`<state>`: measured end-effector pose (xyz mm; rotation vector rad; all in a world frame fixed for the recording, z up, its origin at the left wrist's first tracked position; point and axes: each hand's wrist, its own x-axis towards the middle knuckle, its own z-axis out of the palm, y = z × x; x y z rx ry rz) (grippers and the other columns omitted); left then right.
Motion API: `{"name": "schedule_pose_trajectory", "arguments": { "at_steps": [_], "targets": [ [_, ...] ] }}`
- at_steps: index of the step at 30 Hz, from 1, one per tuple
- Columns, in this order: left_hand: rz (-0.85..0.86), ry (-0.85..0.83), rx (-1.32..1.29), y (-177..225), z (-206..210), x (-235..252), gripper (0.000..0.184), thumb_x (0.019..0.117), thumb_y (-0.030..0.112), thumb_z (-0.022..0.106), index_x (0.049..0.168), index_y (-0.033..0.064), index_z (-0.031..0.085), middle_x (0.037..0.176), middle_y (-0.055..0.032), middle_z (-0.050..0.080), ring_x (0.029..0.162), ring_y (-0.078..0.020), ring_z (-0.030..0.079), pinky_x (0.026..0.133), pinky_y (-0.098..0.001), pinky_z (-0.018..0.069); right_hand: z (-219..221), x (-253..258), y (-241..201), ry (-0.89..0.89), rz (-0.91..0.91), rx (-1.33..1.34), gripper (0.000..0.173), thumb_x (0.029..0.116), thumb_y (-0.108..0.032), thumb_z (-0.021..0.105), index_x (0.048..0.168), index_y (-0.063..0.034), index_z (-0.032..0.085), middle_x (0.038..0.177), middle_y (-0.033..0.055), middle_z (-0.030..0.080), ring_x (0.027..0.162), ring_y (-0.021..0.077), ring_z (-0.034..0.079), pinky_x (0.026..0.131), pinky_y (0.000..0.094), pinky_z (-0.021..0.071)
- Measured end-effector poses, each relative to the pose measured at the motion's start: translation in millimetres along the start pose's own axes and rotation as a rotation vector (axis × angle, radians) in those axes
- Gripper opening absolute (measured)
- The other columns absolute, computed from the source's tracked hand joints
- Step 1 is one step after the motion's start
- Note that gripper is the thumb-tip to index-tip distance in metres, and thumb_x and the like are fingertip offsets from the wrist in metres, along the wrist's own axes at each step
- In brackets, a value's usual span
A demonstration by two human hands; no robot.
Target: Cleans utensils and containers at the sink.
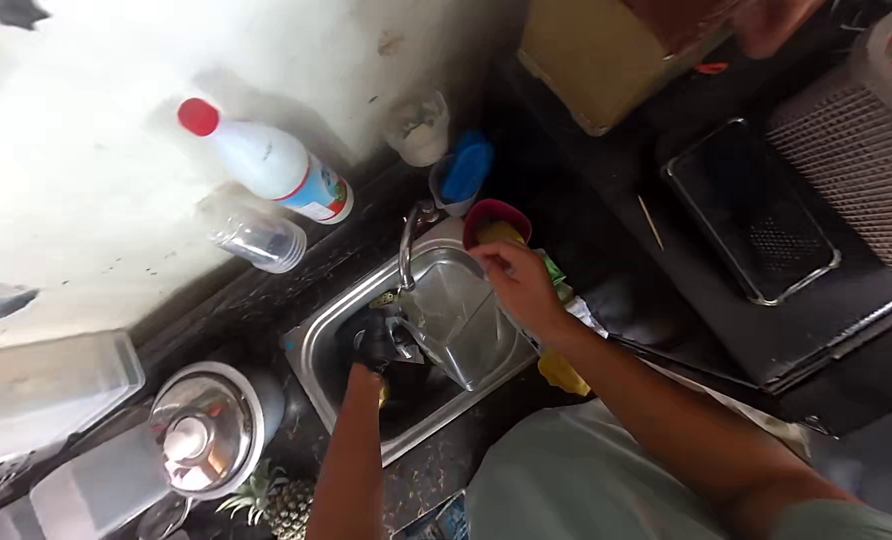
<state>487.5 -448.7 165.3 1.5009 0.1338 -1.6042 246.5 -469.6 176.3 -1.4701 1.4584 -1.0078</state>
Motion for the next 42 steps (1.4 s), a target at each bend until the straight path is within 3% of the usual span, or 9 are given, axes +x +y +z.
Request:
{"name": "schedule_pose_trajectory", "arguments": {
  "at_steps": [2, 5, 9, 15, 20, 23, 26, 31, 42],
  "targets": [
    [0.08, -0.496, 0.104, -12, -33, 34, 0.061, 0.1051, 0.032, 0.006, 0.082, 0.0132, 0.059, 0.059, -0.0003, 0.059, 0.049, -0.0068, 0.056, 0.048, -0.0209, 0.0498, -21, -26, 8, 0.026, 0.035, 0.049, 0.023, 0.1013, -0.012, 0.055, 0.114, -0.0078, 0.073, 0.108, 0.006, 0.07, 0.093, 0.0146, 0.067, 0.08, 0.0346, 0.0594],
    [0.174, 0.041, 0.271, -3, 51, -37, 0.059, 0.1115, 0.029, 0.005, 0.072, 0.0169, 0.046, 0.048, 0.0031, 0.049, 0.037, -0.0068, 0.045, 0.036, -0.0222, 0.0385, -39, -56, 21, 0.032, 0.076, 0.061, 0.023, 0.1018, -0.013, 0.055, 0.112, -0.0054, 0.074, 0.108, 0.0069, 0.071, 0.094, 0.0133, 0.069, 0.083, 0.0318, 0.0609],
    [0.483, -0.007, 0.084, -23, 62, -48, 0.049, 0.1129, 0.027, 0.012, 0.08, 0.0142, 0.046, 0.05, 0.0055, 0.05, 0.04, -0.0021, 0.049, 0.036, -0.0179, 0.0421, -45, -79, 40, -0.024, 0.167, 0.06, 0.025, 0.102, -0.014, 0.053, 0.112, -0.0055, 0.074, 0.105, 0.0066, 0.071, 0.087, 0.0109, 0.067, 0.077, 0.0275, 0.0584],
    [0.324, -0.052, 0.154, -4, 52, -43, 0.059, 0.1104, 0.023, 0.003, 0.075, 0.0123, 0.05, 0.049, 0.0025, 0.053, 0.041, -0.0056, 0.052, 0.039, -0.0213, 0.0437, -43, -77, 32, -0.119, 0.316, 0.171, 0.021, 0.102, -0.013, 0.055, 0.112, -0.0049, 0.072, 0.102, 0.0036, 0.072, 0.081, 0.0076, 0.067, 0.073, 0.0233, 0.0574],
    [0.227, -0.206, 0.533, -17, 5, -60, 0.014, 0.0959, 0.0, 0.046, 0.104, 0.0055, 0.057, 0.082, 0.0035, 0.066, 0.074, -0.0036, 0.065, 0.073, -0.0221, 0.0575, -54, -70, 33, -0.142, 0.366, 0.194, 0.022, 0.1027, -0.014, 0.056, 0.115, -0.004, 0.071, 0.103, 0.0049, 0.073, 0.083, 0.0092, 0.069, 0.075, 0.0255, 0.0586],
    [0.275, -0.545, 0.63, -73, -46, -22, 0.035, 0.0783, 0.007, 0.08, 0.11, 0.0043, 0.066, 0.096, -0.0028, 0.071, 0.088, -0.0115, 0.068, 0.083, -0.0328, 0.0587, -54, -74, 41, -0.151, 0.417, 0.205, 0.021, 0.1032, -0.014, 0.056, 0.115, -0.0039, 0.07, 0.104, 0.0053, 0.073, 0.085, 0.0101, 0.069, 0.077, 0.0262, 0.0583],
    [0.396, -0.556, 1.1, -109, -17, -16, 0.047, 0.0947, 0.021, 0.068, 0.137, 0.003, 0.057, 0.124, -0.01, 0.066, 0.113, -0.0148, 0.063, 0.101, -0.0348, 0.0523, -48, -80, 41, -0.186, 0.461, 0.206, 0.022, 0.1035, -0.015, 0.057, 0.116, -0.0045, 0.071, 0.104, 0.006, 0.072, 0.087, 0.0115, 0.069, 0.077, 0.0272, 0.0588],
    [0.537, -0.231, 1.584, -148, 25, 19, 0.042, 0.1045, 0.022, 0.049, 0.131, -0.0103, 0.055, 0.13, -0.0317, 0.058, 0.125, -0.0435, 0.056, 0.107, -0.054, 0.0454, -53, -91, 23, -0.276, 0.454, 0.185, 0.025, 0.1028, -0.017, 0.056, 0.119, -0.003, 0.069, 0.109, 0.0081, 0.072, 0.091, 0.0135, 0.07, 0.08, 0.0301, 0.0596],
    [0.38, 0.119, 1.922, -110, 25, 46, 0.036, 0.1044, 0.017, 0.044, 0.122, -0.0086, 0.062, 0.126, -0.0287, 0.062, 0.123, -0.0435, 0.058, 0.104, -0.0582, 0.0452, -67, -116, 35, -0.263, 0.474, 0.197, 0.023, 0.1026, -0.017, 0.057, 0.117, -0.0049, 0.07, 0.104, 0.0064, 0.072, 0.086, 0.0126, 0.069, 0.075, 0.0271, 0.0585]
  ]
}}
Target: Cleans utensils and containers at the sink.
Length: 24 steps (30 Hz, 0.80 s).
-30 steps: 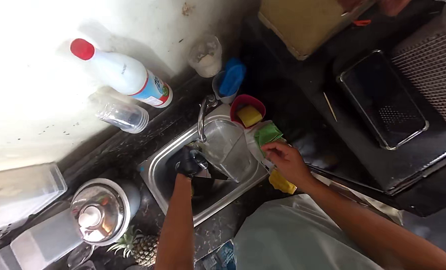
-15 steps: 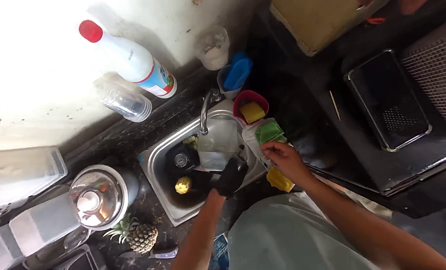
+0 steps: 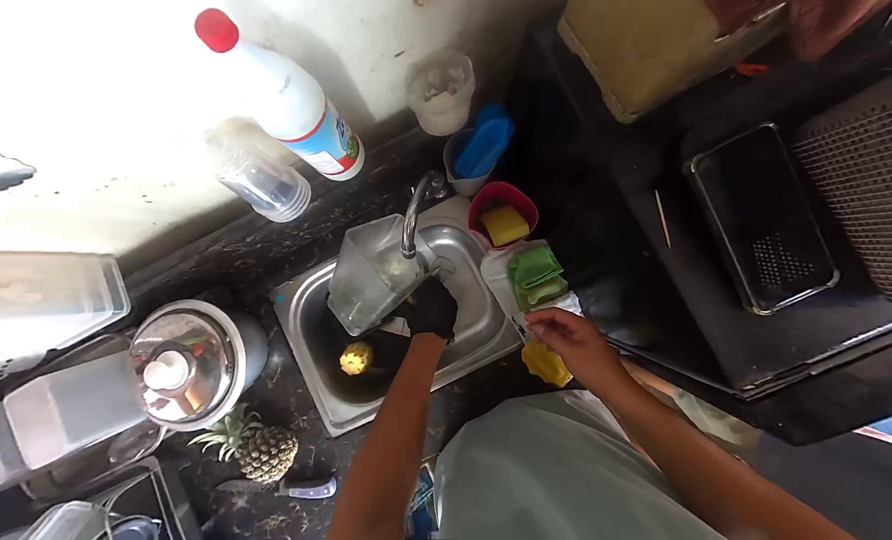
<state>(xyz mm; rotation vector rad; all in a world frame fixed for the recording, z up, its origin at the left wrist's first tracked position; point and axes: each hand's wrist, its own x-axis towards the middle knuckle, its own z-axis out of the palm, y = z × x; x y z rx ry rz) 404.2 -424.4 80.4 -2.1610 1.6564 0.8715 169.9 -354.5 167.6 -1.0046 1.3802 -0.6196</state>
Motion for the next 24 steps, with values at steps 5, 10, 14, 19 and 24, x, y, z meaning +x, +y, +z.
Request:
{"name": "schedule_pose_trajectory", "arguments": {
  "at_steps": [5, 10, 14, 19, 24],
  "targets": [
    [0.005, 0.054, -0.135, -1, 14, -30, 0.036, 0.1021, 0.019, 0.046, 0.122, -0.0061, 0.063, 0.123, -0.0257, 0.065, 0.122, -0.039, 0.06, 0.105, -0.0543, 0.0457, 0, 3, 0, -0.02, 0.007, -0.02, 0.024, 0.1032, -0.017, 0.057, 0.118, -0.0056, 0.07, 0.103, 0.006, 0.072, 0.085, 0.0117, 0.068, 0.075, 0.0267, 0.0578],
    [0.07, 0.004, -0.126, 12, 11, -50, 0.038, 0.1042, 0.019, 0.042, 0.124, -0.0058, 0.064, 0.126, -0.0237, 0.065, 0.126, -0.0365, 0.059, 0.11, -0.0503, 0.0408, -1, 2, -8, -0.034, 0.012, -0.031, 0.025, 0.1033, -0.017, 0.055, 0.119, -0.0048, 0.069, 0.106, 0.0062, 0.072, 0.088, 0.0115, 0.069, 0.076, 0.0266, 0.0577],
    [0.162, 0.097, -0.209, -2, 29, -48, 0.037, 0.1033, 0.022, 0.047, 0.122, -0.0047, 0.065, 0.123, -0.0251, 0.066, 0.124, -0.0386, 0.06, 0.109, -0.0531, 0.0425, -5, -3, -8, -0.032, 0.002, -0.02, 0.024, 0.1025, -0.018, 0.057, 0.118, -0.0052, 0.07, 0.106, 0.0063, 0.072, 0.089, 0.0129, 0.069, 0.077, 0.0279, 0.0586],
    [0.146, 0.349, -0.974, -27, 24, -35, 0.052, 0.0808, 0.034, 0.085, 0.117, 0.0015, 0.069, 0.101, -0.009, 0.073, 0.092, -0.0171, 0.069, 0.089, -0.0391, 0.0573, -12, -6, -7, 0.003, -0.009, 0.009, 0.023, 0.1031, -0.017, 0.058, 0.118, -0.0039, 0.07, 0.104, 0.0069, 0.072, 0.088, 0.0146, 0.069, 0.077, 0.0302, 0.0596],
    [0.153, 0.392, -1.442, -37, 16, -46, 0.026, 0.087, 0.009, 0.072, 0.107, -0.0025, 0.06, 0.077, -0.0053, 0.069, 0.065, -0.0135, 0.065, 0.063, -0.0309, 0.0573, -6, -5, -7, -0.027, 0.009, -0.028, 0.023, 0.1034, -0.018, 0.058, 0.119, -0.0053, 0.07, 0.104, 0.0057, 0.072, 0.087, 0.0135, 0.068, 0.077, 0.0288, 0.0583]
  ]
}}
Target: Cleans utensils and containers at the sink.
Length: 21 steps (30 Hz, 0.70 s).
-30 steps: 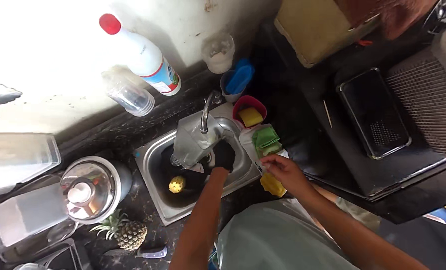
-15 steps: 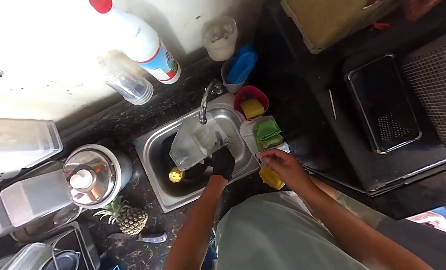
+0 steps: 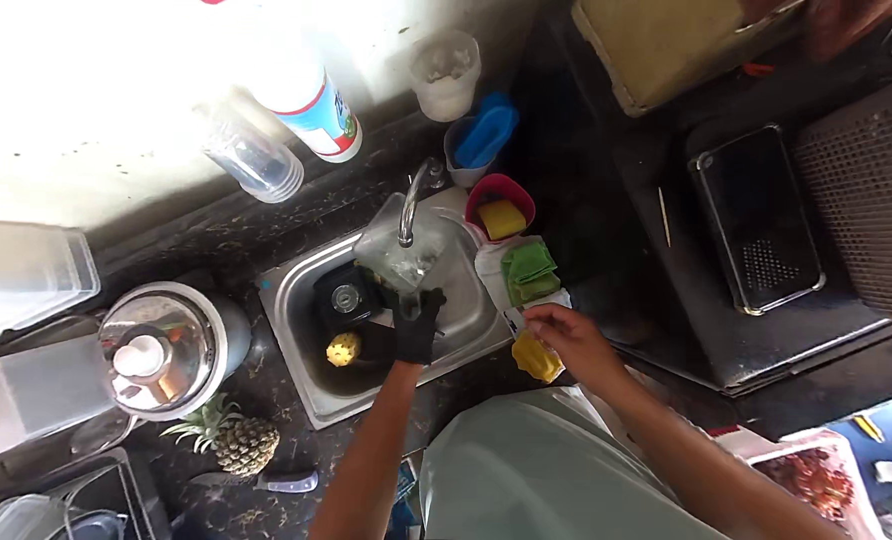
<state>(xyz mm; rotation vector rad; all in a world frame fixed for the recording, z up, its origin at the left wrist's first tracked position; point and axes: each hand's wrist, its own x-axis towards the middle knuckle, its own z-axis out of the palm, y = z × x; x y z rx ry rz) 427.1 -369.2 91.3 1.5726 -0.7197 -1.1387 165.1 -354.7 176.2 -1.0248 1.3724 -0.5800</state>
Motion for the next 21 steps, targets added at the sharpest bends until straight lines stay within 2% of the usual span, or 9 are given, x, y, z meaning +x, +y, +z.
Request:
{"name": "schedule_pose_trajectory", "arguments": {
  "at_steps": [3, 5, 7, 10, 12, 14, 17, 20, 21],
  "targets": [
    [-0.018, 0.028, -0.15, 3, -11, -14, 0.004, 0.0889, 0.007, 0.065, 0.089, 0.0032, 0.063, 0.067, -0.0012, 0.067, 0.056, -0.0106, 0.062, 0.055, -0.0276, 0.0548, -1, -4, -8, -0.014, -0.008, -0.003, 0.023, 0.1031, -0.019, 0.059, 0.119, -0.0059, 0.07, 0.104, 0.0055, 0.072, 0.089, 0.014, 0.069, 0.078, 0.0294, 0.059],
    [-0.034, 0.033, -0.182, 4, -12, -11, 0.004, 0.0877, 0.007, 0.066, 0.087, 0.0047, 0.063, 0.066, -0.0002, 0.066, 0.056, -0.0105, 0.062, 0.056, -0.0277, 0.0552, -5, -6, -8, 0.001, -0.002, -0.002, 0.024, 0.1035, -0.019, 0.058, 0.12, -0.0048, 0.069, 0.107, 0.007, 0.072, 0.092, 0.0163, 0.07, 0.082, 0.032, 0.0604],
    [-0.037, 0.012, -0.137, 1, -6, -4, 0.012, 0.087, 0.006, 0.067, 0.096, 0.0017, 0.06, 0.07, -0.0008, 0.067, 0.061, -0.0117, 0.065, 0.06, -0.0291, 0.058, -7, -3, -3, 0.033, 0.0, -0.019, 0.024, 0.1029, -0.017, 0.057, 0.119, -0.0038, 0.069, 0.107, 0.0072, 0.071, 0.09, 0.0151, 0.069, 0.079, 0.0305, 0.0596],
    [-0.01, -0.057, -0.163, -6, -11, -12, 0.016, 0.0862, 0.008, 0.07, 0.098, 0.0012, 0.06, 0.072, -0.001, 0.069, 0.062, -0.013, 0.067, 0.061, -0.0311, 0.0598, -5, 1, -5, 0.051, 0.011, -0.049, 0.024, 0.1029, -0.016, 0.057, 0.119, -0.0037, 0.069, 0.105, 0.0065, 0.072, 0.088, 0.0135, 0.069, 0.076, 0.0283, 0.0588],
    [-0.04, -0.046, -0.275, -4, -24, -25, 0.002, 0.0886, 0.006, 0.066, 0.088, 0.0061, 0.065, 0.068, 0.0017, 0.068, 0.059, -0.0099, 0.065, 0.058, -0.0281, 0.0578, -6, 0, -12, 0.044, 0.005, -0.059, 0.024, 0.1028, -0.017, 0.057, 0.119, -0.0043, 0.07, 0.104, 0.0058, 0.072, 0.088, 0.0129, 0.069, 0.076, 0.0277, 0.0585],
    [-0.066, -0.03, -0.38, 7, -30, -21, 0.012, 0.0873, 0.005, 0.063, 0.077, 0.0118, 0.063, 0.061, 0.0051, 0.063, 0.052, -0.0062, 0.06, 0.053, -0.024, 0.0534, -6, -1, -17, 0.054, 0.001, -0.064, 0.024, 0.1026, -0.018, 0.058, 0.119, -0.0049, 0.07, 0.105, 0.0052, 0.072, 0.089, 0.0125, 0.069, 0.077, 0.0272, 0.0586],
    [-0.022, -0.008, -0.313, -6, -27, -6, 0.008, 0.088, 0.014, 0.069, 0.084, 0.0108, 0.063, 0.064, 0.0031, 0.064, 0.055, -0.0088, 0.06, 0.054, -0.0275, 0.0542, -6, 0, -11, 0.067, 0.005, -0.069, 0.024, 0.1029, -0.019, 0.058, 0.119, -0.0046, 0.07, 0.105, 0.0059, 0.072, 0.089, 0.0141, 0.069, 0.077, 0.0287, 0.0592],
    [0.016, -0.018, -0.234, -21, -23, -6, 0.022, 0.0821, 0.018, 0.077, 0.094, 0.0057, 0.064, 0.071, -0.0013, 0.069, 0.062, -0.0132, 0.066, 0.06, -0.032, 0.0585, -1, 2, -10, 0.061, 0.002, -0.072, 0.023, 0.1027, -0.017, 0.058, 0.118, -0.0047, 0.07, 0.104, 0.0062, 0.072, 0.089, 0.0144, 0.069, 0.077, 0.0288, 0.0592],
    [0.016, -0.033, -0.23, -22, -28, -12, 0.022, 0.0834, 0.018, 0.076, 0.095, 0.0036, 0.064, 0.073, -0.0023, 0.07, 0.063, -0.0143, 0.068, 0.062, -0.0336, 0.0604, 1, 2, -11, 0.05, -0.006, -0.066, 0.023, 0.103, -0.017, 0.058, 0.118, -0.0045, 0.07, 0.105, 0.0064, 0.072, 0.089, 0.0146, 0.069, 0.078, 0.029, 0.0593]
  ]
}}
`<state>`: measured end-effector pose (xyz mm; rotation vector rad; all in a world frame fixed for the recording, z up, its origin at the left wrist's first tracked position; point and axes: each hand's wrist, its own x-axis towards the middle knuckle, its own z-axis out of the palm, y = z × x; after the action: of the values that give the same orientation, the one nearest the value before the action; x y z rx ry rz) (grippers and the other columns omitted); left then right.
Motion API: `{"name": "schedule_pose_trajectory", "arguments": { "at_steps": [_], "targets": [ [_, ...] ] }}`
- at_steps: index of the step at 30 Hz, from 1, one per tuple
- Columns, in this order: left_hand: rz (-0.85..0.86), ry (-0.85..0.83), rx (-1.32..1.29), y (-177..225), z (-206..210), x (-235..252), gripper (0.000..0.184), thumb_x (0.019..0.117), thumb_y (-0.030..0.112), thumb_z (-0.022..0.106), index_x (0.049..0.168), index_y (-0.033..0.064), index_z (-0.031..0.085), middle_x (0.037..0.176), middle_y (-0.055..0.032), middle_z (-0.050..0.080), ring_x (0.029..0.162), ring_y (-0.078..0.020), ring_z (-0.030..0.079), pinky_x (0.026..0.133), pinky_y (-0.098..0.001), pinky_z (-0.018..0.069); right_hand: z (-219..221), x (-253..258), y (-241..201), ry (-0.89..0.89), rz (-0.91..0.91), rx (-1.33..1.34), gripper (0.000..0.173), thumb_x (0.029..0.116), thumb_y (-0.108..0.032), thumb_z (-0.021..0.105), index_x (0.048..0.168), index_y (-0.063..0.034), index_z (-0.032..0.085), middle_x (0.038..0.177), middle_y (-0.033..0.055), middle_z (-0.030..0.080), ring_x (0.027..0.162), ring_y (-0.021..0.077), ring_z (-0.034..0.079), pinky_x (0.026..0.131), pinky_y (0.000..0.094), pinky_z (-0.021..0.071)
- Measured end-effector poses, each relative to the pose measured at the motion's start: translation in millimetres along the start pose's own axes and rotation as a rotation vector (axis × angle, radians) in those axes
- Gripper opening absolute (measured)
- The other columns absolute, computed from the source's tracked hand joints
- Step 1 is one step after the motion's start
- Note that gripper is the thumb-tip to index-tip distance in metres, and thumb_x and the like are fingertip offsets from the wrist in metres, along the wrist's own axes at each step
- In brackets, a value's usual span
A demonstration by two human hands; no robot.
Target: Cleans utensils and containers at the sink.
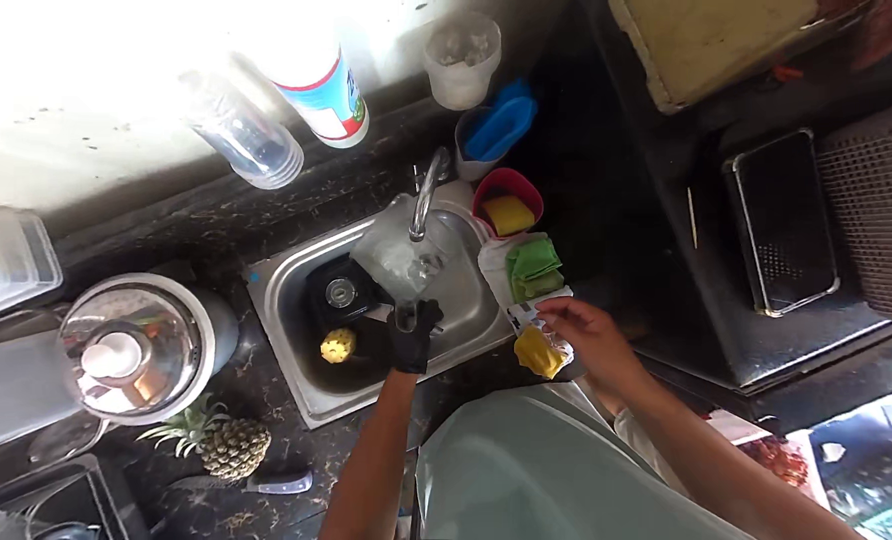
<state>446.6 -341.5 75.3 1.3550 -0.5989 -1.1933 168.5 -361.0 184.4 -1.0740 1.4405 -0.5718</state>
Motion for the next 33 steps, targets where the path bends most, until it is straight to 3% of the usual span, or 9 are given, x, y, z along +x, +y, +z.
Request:
{"name": "schedule_pose_trajectory", "arguments": {
  "at_steps": [2, 5, 8, 10, 14, 16, 25, 30, 33],
  "targets": [
    [-0.037, 0.026, -0.057, 20, -4, -15, 0.012, 0.0859, 0.006, 0.068, 0.091, -0.0012, 0.06, 0.069, -0.0048, 0.069, 0.059, -0.015, 0.067, 0.059, -0.0335, 0.0606, 1, -4, -4, -0.016, -0.025, 0.01, 0.024, 0.103, -0.017, 0.058, 0.118, -0.004, 0.07, 0.106, 0.0063, 0.072, 0.09, 0.0141, 0.07, 0.079, 0.0289, 0.0596],
    [-0.527, 0.313, 0.108, 89, 27, -7, 0.018, 0.0835, -0.008, 0.048, 0.082, 0.0089, 0.053, 0.062, 0.0027, 0.059, 0.055, -0.0067, 0.058, 0.061, -0.0217, 0.0545, -4, -8, -7, 0.02, -0.048, 0.03, 0.023, 0.1022, -0.015, 0.057, 0.118, -0.0036, 0.069, 0.105, 0.0045, 0.072, 0.088, 0.0115, 0.069, 0.077, 0.0264, 0.0595],
    [-0.07, 0.072, -0.003, 20, -9, -10, 0.024, 0.0845, 0.008, 0.072, 0.104, -0.0022, 0.062, 0.082, -0.0053, 0.07, 0.072, -0.0132, 0.068, 0.069, -0.0318, 0.061, -8, -9, 2, 0.047, -0.032, 0.04, 0.022, 0.1026, -0.014, 0.057, 0.118, -0.0028, 0.069, 0.105, 0.0065, 0.072, 0.087, 0.0137, 0.07, 0.076, 0.0278, 0.0597],
    [0.034, 0.015, 0.069, 11, -6, -4, 0.02, 0.0842, 0.019, 0.076, 0.093, 0.004, 0.065, 0.072, 0.0002, 0.069, 0.062, -0.011, 0.066, 0.06, -0.0309, 0.0594, -6, -7, 3, 0.035, -0.031, 0.041, 0.023, 0.1028, -0.015, 0.057, 0.118, -0.0031, 0.069, 0.105, 0.0068, 0.072, 0.088, 0.0146, 0.069, 0.077, 0.0286, 0.0593],
    [-0.25, 0.109, 0.13, 57, 4, -28, 0.018, 0.0935, 0.004, 0.062, 0.11, -0.0008, 0.056, 0.076, -0.0005, 0.066, 0.066, -0.0118, 0.066, 0.068, -0.0319, 0.0604, -5, -14, -4, 0.005, -0.047, 0.048, 0.023, 0.1027, -0.015, 0.057, 0.117, -0.0042, 0.07, 0.105, 0.0055, 0.072, 0.09, 0.0133, 0.07, 0.079, 0.0281, 0.0598],
    [-0.151, 0.116, 0.1, 38, -11, -26, 0.026, 0.0946, 0.01, 0.058, 0.115, -0.0047, 0.054, 0.077, -0.0028, 0.068, 0.065, -0.0136, 0.067, 0.063, -0.0343, 0.0608, -12, -18, -1, 0.017, -0.054, 0.065, 0.023, 0.1027, -0.016, 0.057, 0.118, -0.0042, 0.07, 0.106, 0.0055, 0.072, 0.09, 0.0136, 0.07, 0.079, 0.0284, 0.06],
    [-0.186, -0.026, 0.282, 48, -3, 4, 0.022, 0.0947, 0.019, 0.067, 0.106, 0.0008, 0.062, 0.071, -0.0041, 0.066, 0.058, -0.0121, 0.062, 0.056, -0.029, 0.0558, -26, -22, 15, 0.015, -0.055, 0.145, 0.023, 0.1028, -0.016, 0.058, 0.118, -0.0043, 0.07, 0.104, 0.0066, 0.073, 0.089, 0.015, 0.07, 0.078, 0.0301, 0.0598],
    [-0.49, -0.217, 0.81, 132, 10, 29, 0.041, 0.1024, 0.045, 0.058, 0.109, 0.0051, 0.068, 0.081, -0.005, 0.068, 0.064, -0.0139, 0.061, 0.062, -0.0322, 0.0543, -35, -23, 26, -0.025, -0.05, 0.153, 0.025, 0.1031, -0.019, 0.057, 0.12, -0.0045, 0.069, 0.106, 0.0065, 0.072, 0.089, 0.0141, 0.07, 0.079, 0.0313, 0.0596],
    [-0.41, -0.263, 1.326, 138, 22, 41, 0.065, 0.0973, 0.067, 0.051, 0.131, 0.0124, 0.062, 0.087, -0.0133, 0.07, 0.067, -0.0257, 0.069, 0.064, -0.0479, 0.0604, -35, -20, 30, -0.038, -0.05, 0.161, 0.024, 0.1029, -0.018, 0.058, 0.119, -0.0047, 0.07, 0.106, 0.0062, 0.072, 0.09, 0.0135, 0.07, 0.08, 0.0303, 0.0599]
  ]
}}
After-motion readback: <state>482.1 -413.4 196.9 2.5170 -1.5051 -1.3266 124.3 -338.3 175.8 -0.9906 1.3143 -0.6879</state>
